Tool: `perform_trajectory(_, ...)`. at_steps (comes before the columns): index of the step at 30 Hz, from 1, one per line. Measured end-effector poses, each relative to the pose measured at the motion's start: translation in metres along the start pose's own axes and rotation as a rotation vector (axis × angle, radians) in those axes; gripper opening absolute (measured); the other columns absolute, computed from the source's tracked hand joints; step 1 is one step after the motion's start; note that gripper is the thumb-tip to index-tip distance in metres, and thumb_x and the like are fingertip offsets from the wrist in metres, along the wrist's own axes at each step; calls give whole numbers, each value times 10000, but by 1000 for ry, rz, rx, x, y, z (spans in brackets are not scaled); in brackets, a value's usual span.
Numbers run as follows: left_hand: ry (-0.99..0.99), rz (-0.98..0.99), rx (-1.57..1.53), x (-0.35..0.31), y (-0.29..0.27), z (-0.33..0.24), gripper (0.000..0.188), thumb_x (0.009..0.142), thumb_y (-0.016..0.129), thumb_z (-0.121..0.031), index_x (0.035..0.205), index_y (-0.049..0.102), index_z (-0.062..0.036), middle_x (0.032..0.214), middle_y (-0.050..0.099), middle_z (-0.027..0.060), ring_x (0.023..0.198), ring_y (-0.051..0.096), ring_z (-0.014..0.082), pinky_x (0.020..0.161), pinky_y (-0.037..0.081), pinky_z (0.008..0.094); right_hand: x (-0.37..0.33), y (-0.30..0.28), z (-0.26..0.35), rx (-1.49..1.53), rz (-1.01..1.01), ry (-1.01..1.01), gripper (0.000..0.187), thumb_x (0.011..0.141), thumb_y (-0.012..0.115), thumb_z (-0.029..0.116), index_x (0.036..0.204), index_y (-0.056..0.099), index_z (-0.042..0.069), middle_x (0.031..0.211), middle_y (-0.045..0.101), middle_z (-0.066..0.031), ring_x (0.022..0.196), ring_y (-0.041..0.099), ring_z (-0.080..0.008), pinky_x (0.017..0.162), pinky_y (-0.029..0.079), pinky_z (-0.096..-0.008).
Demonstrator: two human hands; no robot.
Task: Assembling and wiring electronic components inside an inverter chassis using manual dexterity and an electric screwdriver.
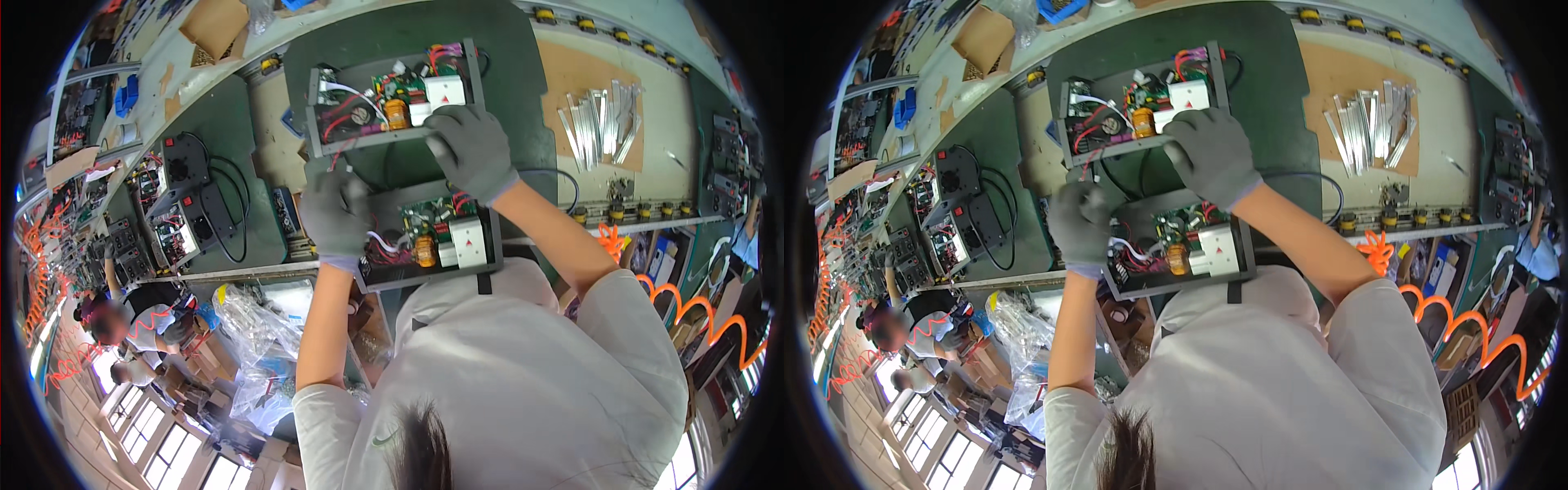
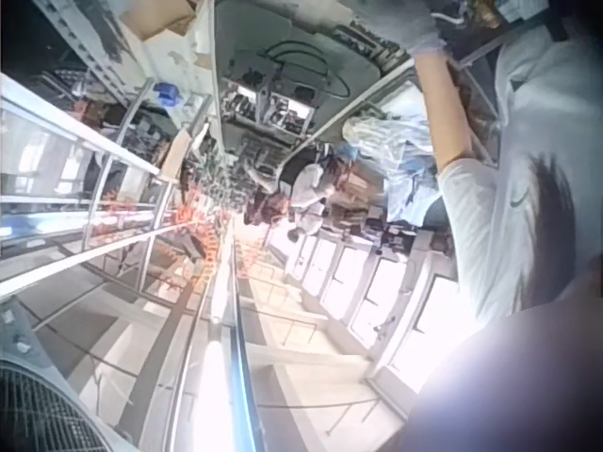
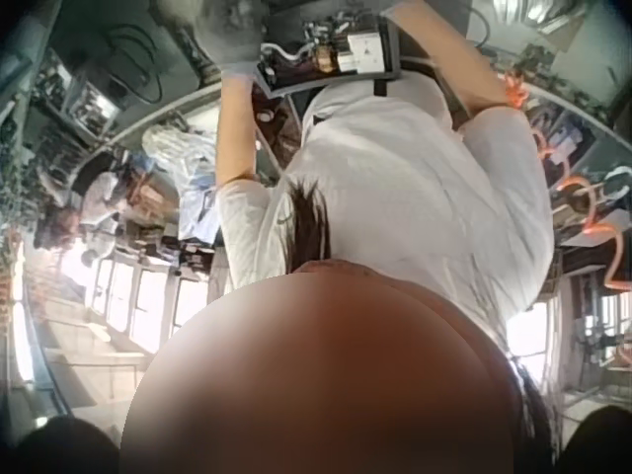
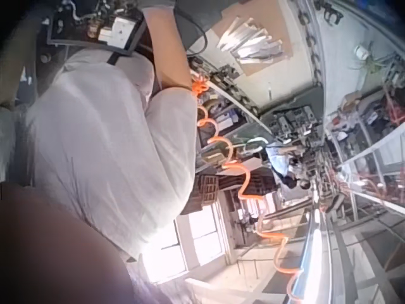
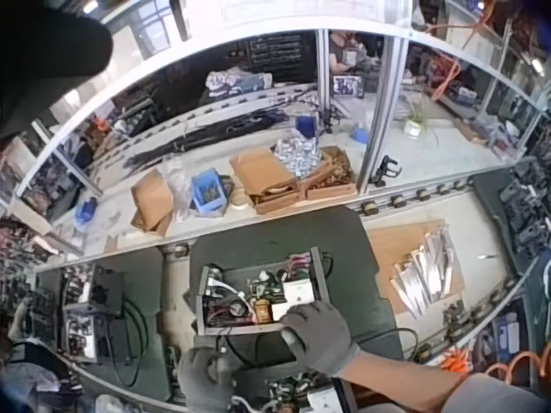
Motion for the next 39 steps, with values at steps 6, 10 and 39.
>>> perform_trajectory(6, 177, -324, 214, 90, -34, -8, 541, 834, 681, -217, 1365, 577, -221, 1144, 669, 92, 1153, 543, 336, 1004, 399, 472, 84, 100, 5, -273, 414, -117, 120, 864, 652, 216, 941, 717, 151, 980, 661, -65, 933, 619, -268, 793, 484, -431)
perform_trajectory(10, 129, 57, 490, 133, -7, -12, 588, 793, 722, -286, 1362, 580, -323, 1207, 682, 42, 1217, 513, 288, 1084, 306, 508, 103, 124, -2, -478, 569, -83, 152, 883, 646, 294, 903, 740, 175, 985, 668, -81, 956, 623, -264, 821, 479, -426)
perform_trajectory(39, 199, 27, -776, 106, -20, 36, 564, 1000, 589, -451, 1353, 590, -10, 1031, 700, 60, 826, 609, 115, 715, 497, 243, 135, 121, 16, 401, 347, -135, 209, 939, 646, 303, 1097, 703, 177, 887, 689, -114, 840, 659, -312, 791, 536, -416)
Point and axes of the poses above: each hand's wrist, its own x-axis towards the middle knuckle, its own y-axis out of the palm, z = x × y, the point moved 10 cm from there along x, towards the middle knuckle
